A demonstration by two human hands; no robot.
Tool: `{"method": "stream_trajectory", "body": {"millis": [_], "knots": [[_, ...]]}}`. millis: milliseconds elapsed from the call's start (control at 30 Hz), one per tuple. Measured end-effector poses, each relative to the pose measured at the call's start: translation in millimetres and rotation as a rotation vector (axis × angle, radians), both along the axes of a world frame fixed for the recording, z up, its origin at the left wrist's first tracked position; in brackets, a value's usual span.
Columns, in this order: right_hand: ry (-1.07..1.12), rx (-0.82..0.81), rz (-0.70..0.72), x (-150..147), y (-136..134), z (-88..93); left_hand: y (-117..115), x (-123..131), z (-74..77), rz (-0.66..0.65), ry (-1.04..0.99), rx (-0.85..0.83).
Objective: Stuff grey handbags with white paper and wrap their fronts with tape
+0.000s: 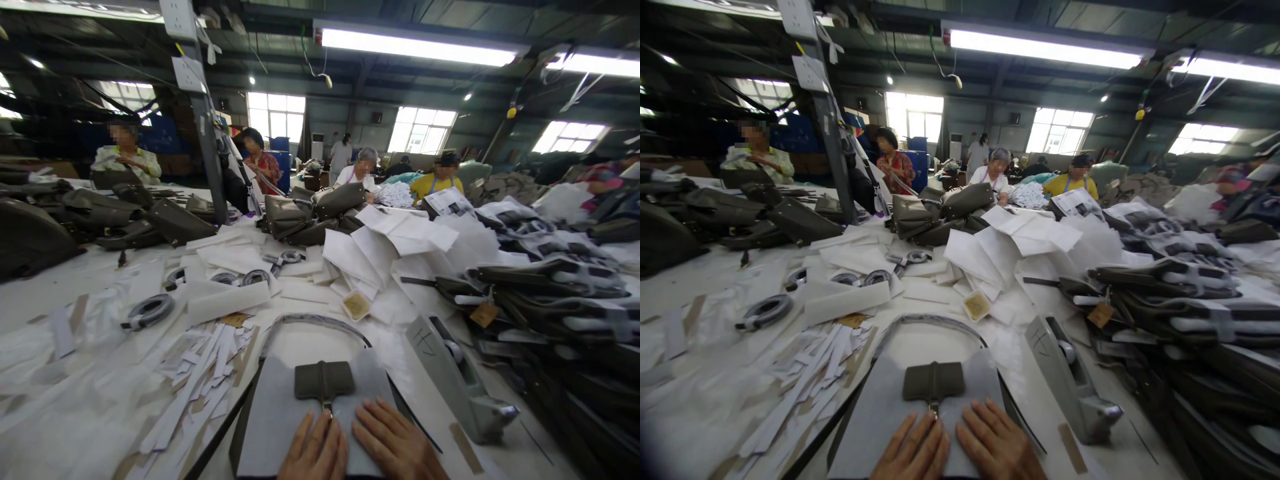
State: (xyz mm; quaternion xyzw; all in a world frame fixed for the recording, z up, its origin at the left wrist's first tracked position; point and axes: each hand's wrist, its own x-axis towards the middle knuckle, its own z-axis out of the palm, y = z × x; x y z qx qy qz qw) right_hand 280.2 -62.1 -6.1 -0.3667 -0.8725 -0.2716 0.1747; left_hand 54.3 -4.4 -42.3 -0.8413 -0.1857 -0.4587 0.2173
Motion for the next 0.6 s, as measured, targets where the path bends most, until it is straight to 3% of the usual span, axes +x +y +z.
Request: {"method": "stream_trajectory", "body": {"millis": [100, 167, 300, 433, 600], "knots": [[-0.001, -0.020, -0.008, 4, 3, -4.7, 0, 9, -18.9, 0.047, -0.173, 0.036], [-0.024, -0.021, -0.024, 5, 0, -6.9, -1, 2, -24.1, 0.062, -0.144, 0.045], [-0.070, -0.012, -0.045, 1, -5, -2.1, 2, -29, -7.1, 0.007, 0.198, 0.019], [-0.061, -0.028, -0.061, -6, 2, 3.8, 9, -47, 10.8, -0.030, 0.260, 0.004], [-0.051, 0.062, -0.055, -1, 10, -24.9, 2, -39, -2.3, 0.046, 0.209, -0.045]]}}
